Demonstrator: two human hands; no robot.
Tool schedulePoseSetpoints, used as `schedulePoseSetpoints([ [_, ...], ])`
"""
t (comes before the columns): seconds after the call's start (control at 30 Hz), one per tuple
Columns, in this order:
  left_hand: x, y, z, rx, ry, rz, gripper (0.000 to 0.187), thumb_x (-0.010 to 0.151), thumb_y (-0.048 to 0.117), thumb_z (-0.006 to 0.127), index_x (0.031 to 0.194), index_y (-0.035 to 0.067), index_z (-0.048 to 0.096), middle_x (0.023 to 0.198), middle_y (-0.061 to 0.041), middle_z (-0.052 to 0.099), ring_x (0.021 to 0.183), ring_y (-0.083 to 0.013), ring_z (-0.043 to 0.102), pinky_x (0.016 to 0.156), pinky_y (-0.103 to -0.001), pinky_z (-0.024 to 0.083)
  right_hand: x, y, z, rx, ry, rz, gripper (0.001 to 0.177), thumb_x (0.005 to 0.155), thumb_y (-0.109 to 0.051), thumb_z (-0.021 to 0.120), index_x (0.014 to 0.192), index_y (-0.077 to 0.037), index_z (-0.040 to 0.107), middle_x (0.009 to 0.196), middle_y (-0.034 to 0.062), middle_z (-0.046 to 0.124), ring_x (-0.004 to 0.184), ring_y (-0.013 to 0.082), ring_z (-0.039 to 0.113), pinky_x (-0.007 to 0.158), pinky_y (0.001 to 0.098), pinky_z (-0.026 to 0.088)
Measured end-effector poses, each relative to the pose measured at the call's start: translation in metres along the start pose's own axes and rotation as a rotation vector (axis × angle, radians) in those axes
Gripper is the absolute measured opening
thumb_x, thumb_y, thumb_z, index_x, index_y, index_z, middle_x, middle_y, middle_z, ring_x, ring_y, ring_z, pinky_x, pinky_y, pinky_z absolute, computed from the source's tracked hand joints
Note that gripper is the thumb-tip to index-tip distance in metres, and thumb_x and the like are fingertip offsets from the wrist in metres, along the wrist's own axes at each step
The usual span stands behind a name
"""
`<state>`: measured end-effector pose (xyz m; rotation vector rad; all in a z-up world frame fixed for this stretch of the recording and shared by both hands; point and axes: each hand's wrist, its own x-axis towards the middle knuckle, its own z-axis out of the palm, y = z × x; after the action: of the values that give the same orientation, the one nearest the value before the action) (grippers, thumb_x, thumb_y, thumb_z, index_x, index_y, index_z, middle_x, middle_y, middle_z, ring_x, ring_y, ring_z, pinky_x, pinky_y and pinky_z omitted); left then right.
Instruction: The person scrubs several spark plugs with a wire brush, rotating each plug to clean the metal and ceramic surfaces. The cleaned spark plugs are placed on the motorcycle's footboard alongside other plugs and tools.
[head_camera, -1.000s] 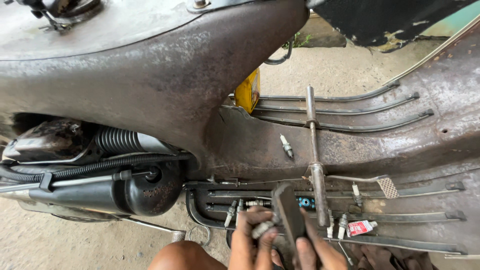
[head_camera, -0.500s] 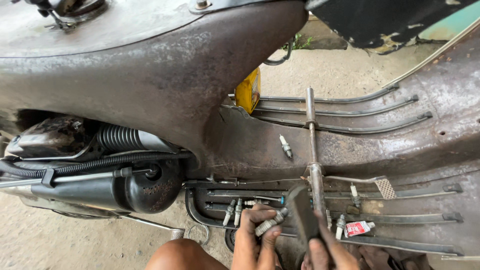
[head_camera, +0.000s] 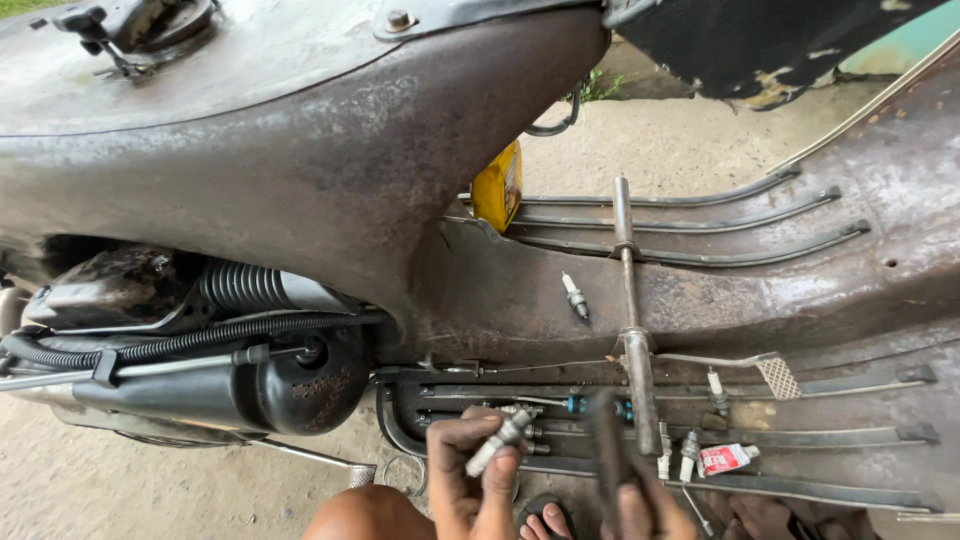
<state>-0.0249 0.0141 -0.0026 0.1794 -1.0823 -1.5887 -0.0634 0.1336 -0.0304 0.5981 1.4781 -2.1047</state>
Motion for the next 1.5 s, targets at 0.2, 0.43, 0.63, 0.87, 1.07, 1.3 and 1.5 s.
schedulePoseSetpoints([
  [0.2,-0.01,-0.002,0.005,0.127,-0.162,-0.077,0.025,0.098,0.026,0.061,0.101,0.001,0.062,0.093,-0.02,0.066,0.084,-0.0211,0.06,0.074,-0.029,0.045,0.006,-0.031,0.006,-0.206,-0.092,-0.373,0.034,0.077,-0.013,0.073,0.104,0.005,0.08,0.042,0.0086,0.041,0.032,0.0124,0.026,0.033,0.0284,0.012],
  [0.43,-0.002,0.011,-0.009,0.476,-0.532,-0.069,0.034,0.101,0.04,0.061,0.116,0.01,0.058,0.107,-0.013,0.064,0.086,-0.0199,0.066,0.072,-0.031,0.052,0.025,-0.032,-0.002,-0.205,-0.451,-0.344,0.036,0.086,-0.016,0.071,0.111,0.01,0.077,0.036,0.0072,0.038,0.03,0.0137,0.033,0.032,0.0289,0.028],
  [0.63,-0.002,0.004,-0.011,0.527,-0.603,-0.096,0.038,0.099,0.039,0.063,0.124,0.011,0.056,0.117,-0.014,0.059,0.097,-0.0208,0.066,0.08,-0.032,0.054,0.033,-0.03,-0.007,-0.128,-0.518,-0.377,0.03,0.089,-0.01,0.068,0.109,0.011,0.073,0.037,0.0078,0.037,0.029,0.0143,0.033,0.03,0.0293,0.028],
  [0.87,-0.015,0.01,-0.002,-0.119,-0.474,-0.589,0.05,0.094,0.031,0.077,0.128,0.0,0.056,0.122,-0.018,0.07,0.089,-0.0196,0.073,0.079,-0.028,0.057,0.017,-0.03,0.004,-0.065,-0.496,-0.527,0.026,0.086,-0.004,0.067,0.107,0.011,0.072,0.039,0.0074,0.043,0.031,0.0117,0.037,0.031,0.0257,0.029],
  [1.07,-0.012,0.011,-0.004,0.326,-0.391,-0.352,0.035,0.095,0.031,0.069,0.118,0.005,0.067,0.108,-0.007,0.071,0.099,-0.0154,0.07,0.086,-0.026,0.054,0.024,-0.025,-0.014,-0.073,-0.392,-0.162,0.106,0.055,-0.047,0.082,0.153,-0.021,0.052,0.052,-0.0011,0.035,0.035,0.0067,0.027,0.031,0.0258,0.026],
  [1.3,-0.025,0.0,0.003,0.472,-0.269,-0.34,0.034,0.089,0.038,0.075,0.109,0.011,0.072,0.106,-0.005,0.074,0.101,-0.015,0.073,0.089,-0.026,0.055,-0.032,-0.058,0.027,-0.49,-0.129,-0.637,0.07,0.088,-0.037,0.058,0.157,-0.028,0.055,0.058,0.0084,0.064,0.044,0.0146,0.047,0.036,0.0265,0.037],
  [1.5,-0.016,-0.005,-0.007,0.096,0.067,-0.167,0.034,0.09,0.029,0.075,0.105,0.0,0.064,0.094,-0.014,0.065,0.076,-0.014,0.054,0.067,-0.023,0.041,-0.007,-0.015,0.0,-1.125,-0.034,-0.889,0.06,0.088,-0.052,0.047,0.147,-0.039,0.056,0.041,0.0041,0.053,0.039,0.0101,0.048,0.046,0.0258,0.046],
])
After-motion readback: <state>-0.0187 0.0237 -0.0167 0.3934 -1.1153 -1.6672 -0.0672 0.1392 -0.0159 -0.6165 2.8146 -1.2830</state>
